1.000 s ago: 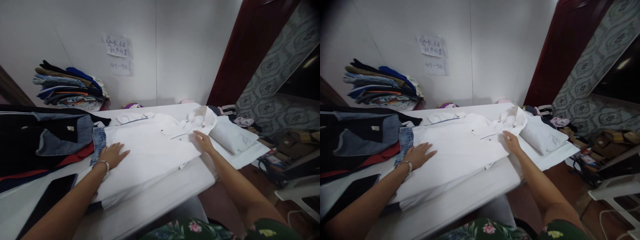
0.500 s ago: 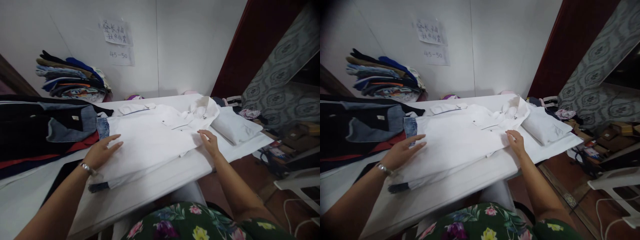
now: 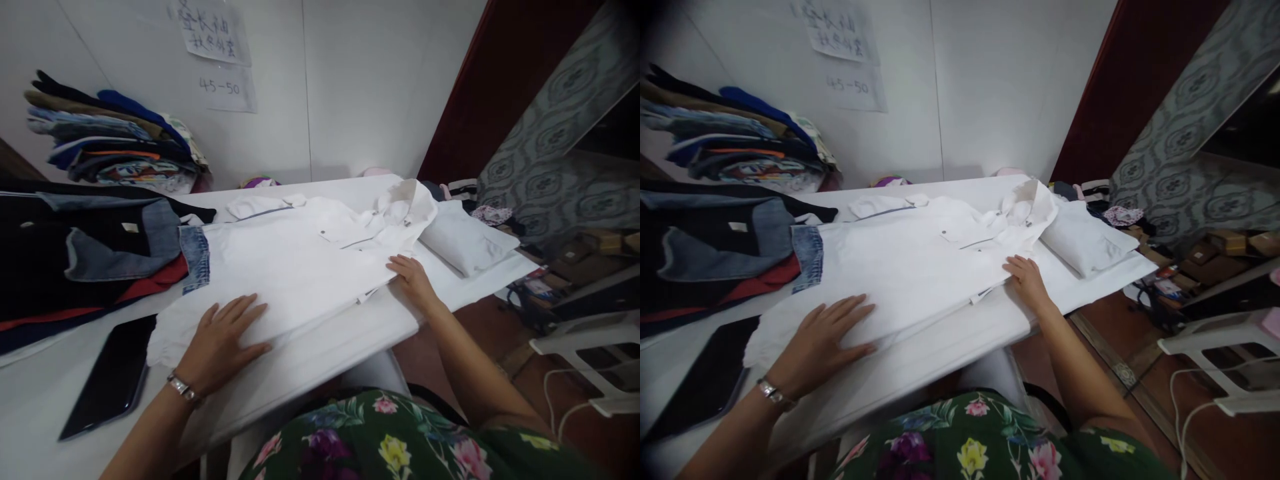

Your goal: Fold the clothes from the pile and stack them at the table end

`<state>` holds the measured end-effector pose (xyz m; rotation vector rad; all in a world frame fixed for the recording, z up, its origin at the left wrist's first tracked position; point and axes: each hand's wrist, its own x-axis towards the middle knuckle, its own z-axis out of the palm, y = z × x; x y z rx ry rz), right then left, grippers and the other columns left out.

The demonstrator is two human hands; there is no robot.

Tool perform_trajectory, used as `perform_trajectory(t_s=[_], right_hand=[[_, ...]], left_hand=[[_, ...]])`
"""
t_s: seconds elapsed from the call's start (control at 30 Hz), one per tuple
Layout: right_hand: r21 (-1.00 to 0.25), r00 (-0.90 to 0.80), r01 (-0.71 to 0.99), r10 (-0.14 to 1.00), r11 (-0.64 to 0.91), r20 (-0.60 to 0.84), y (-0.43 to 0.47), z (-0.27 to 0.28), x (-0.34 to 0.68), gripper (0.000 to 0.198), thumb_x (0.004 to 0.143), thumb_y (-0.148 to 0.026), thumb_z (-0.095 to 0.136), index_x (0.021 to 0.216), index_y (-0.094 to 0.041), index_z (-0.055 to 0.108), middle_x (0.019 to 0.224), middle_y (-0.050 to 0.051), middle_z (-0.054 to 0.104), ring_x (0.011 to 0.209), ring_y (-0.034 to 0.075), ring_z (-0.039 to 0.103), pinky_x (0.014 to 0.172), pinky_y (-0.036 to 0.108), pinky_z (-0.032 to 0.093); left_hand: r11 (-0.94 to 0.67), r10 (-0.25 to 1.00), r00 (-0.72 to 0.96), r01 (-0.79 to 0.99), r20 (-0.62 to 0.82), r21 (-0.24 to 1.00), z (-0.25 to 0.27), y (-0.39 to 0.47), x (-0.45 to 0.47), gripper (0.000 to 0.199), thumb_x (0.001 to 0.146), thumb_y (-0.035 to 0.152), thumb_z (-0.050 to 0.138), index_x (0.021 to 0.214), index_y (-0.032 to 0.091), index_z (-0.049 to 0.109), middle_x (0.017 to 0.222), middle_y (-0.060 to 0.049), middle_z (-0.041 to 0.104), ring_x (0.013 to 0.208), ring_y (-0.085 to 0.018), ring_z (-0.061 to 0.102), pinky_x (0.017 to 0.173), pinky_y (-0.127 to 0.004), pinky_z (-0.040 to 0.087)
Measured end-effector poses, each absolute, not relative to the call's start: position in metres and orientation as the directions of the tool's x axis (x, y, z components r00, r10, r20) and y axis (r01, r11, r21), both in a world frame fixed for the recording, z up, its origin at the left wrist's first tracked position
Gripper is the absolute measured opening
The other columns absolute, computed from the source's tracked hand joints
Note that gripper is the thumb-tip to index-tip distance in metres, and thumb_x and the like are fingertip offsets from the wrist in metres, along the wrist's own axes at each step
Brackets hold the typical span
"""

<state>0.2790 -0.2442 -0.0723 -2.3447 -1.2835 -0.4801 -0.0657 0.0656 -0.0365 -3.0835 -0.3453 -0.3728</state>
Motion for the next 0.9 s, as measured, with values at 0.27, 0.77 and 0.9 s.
perform_trajectory(t_s=[0.27, 0.77, 0.9], right_hand=[[-0.196, 0.571, 0.816, 0.706, -0.544, 0.42, -0.231, -0.076, 0.3, 0.051, 0.076, -0.005, 0.046, 0.121, -0.022, 0.061, 0.127, 0.007, 0.06, 0.123, 0.024, 0.05, 0.102, 0.046, 0.036], [-0.117, 0.627, 0.774, 0.728, -0.622, 0.279, -0.22, -0.074, 0.314, 0.059, 0.076, -0.003, 0.042, 0.13, -0.023, 0.053, 0.139, 0.006, 0.05, 0.132, 0.03, 0.037, 0.104, 0.053, 0.03], [-0.088, 0.643, 0.758, 0.72, -0.646, 0.26, -0.222, -0.087, 0.313, 0.06, 0.075, -0.005, 0.045, 0.131, -0.026, 0.052, 0.14, 0.006, 0.048, 0.131, 0.031, 0.039, 0.103, 0.056, 0.03]], left_hand=[[-0.977, 0.202, 0.947, 0.212, 0.249, -0.015, -0.041, 0.063, -0.065, 0.039, 0.087, 0.044, 0.045, 0.118, 0.026, 0.061, 0.125, -0.004, 0.063, 0.118, -0.025, 0.055, 0.099, -0.044, 0.039], [-0.962, 0.26, 0.937, 0.272, 0.233, -0.02, -0.045, 0.05, -0.062, 0.044, 0.079, 0.026, 0.047, 0.121, 0.023, 0.058, 0.129, -0.005, 0.06, 0.122, -0.027, 0.051, 0.102, -0.047, 0.037], [-0.963, 0.262, 0.937, 0.269, 0.232, 0.002, -0.046, 0.047, -0.062, 0.046, 0.077, 0.024, 0.048, 0.122, 0.023, 0.058, 0.13, -0.005, 0.059, 0.123, -0.028, 0.05, 0.103, -0.048, 0.036]])
